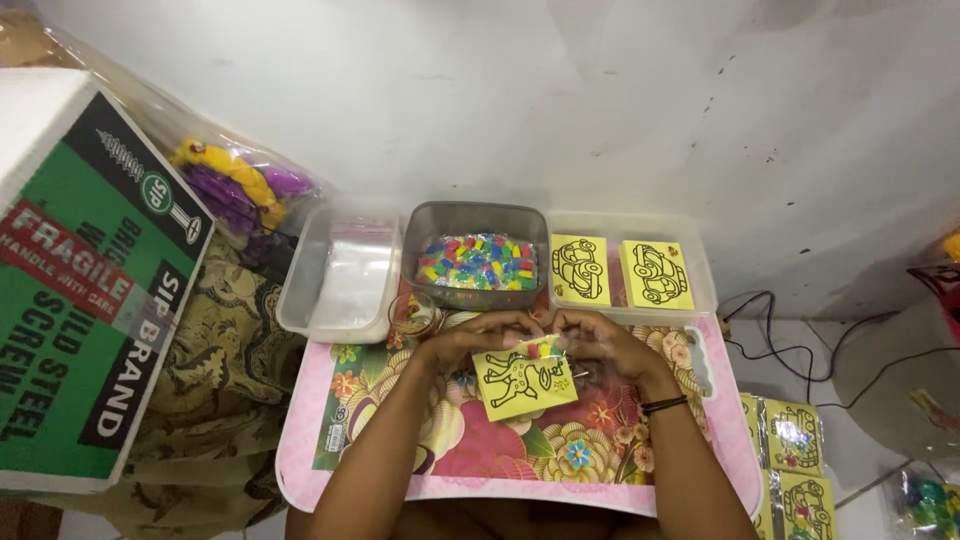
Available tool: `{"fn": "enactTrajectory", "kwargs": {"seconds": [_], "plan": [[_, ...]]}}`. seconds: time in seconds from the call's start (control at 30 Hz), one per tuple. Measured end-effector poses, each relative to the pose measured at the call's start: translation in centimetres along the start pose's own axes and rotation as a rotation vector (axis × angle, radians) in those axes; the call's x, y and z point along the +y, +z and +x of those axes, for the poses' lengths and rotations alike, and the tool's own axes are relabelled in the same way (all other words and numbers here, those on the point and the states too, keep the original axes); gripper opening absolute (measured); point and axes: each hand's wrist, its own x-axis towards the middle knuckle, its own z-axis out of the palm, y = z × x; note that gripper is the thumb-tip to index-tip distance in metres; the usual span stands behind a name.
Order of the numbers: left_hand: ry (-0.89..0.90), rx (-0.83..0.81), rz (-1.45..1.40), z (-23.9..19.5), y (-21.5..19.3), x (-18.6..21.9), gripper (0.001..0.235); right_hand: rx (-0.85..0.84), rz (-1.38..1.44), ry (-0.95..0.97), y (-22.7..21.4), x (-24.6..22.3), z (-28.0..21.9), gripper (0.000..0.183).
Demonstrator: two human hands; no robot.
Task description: The person assembles small plastic puzzle pieces onto yellow cardboard templates featuring animal and vehicle outlines. They pick pieces from a container, place them into the template slots, and then place the completed sets into clear plastic bags.
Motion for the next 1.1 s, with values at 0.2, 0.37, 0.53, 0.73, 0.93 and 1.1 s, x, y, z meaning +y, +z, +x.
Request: {"fn": "enactTrajectory", "kwargs": {"seconds": [0.2, 0.37, 0.53, 0.73, 0.93, 1.1], "plan": [[-0.035, 0.081, 0.117, -0.4, 0.8, -0.3, 0.028, 0.047, -0.027, 0.026, 5.6, -9.1, -2.9, 0.012], [-0.100, 0.072, 0.306, 0.0, 2.5, 2.6, 0.015, 0.017, -0.009, 0.088, 3.6, -5.8, -2.3, 0.017], [-0.124, 0.061, 0.370, 0.0, 3.0, 4.0, 0.010, 0.026, -0.199, 0.007, 3.8, -6.6, -1.6, 0.023], [-0.113, 0.057, 0.384, 0.2, 2.0, 3.1, 0.012, 0.013, -0.187, 0.055, 4.6, -7.1, -2.3, 0.019], [-0.003, -0.026, 0.510, 0.2, 1.1, 2.5, 0.024, 0.001, -0.354, -0.007, 4.1, -6.2, -1.6, 0.031], [-0.031, 0.000, 0.430, 0.3, 0.6, 2.1, 0.021, -0.088, -0.365, -0.032, 2.2, -5.0, -0.9, 0.025]]}}
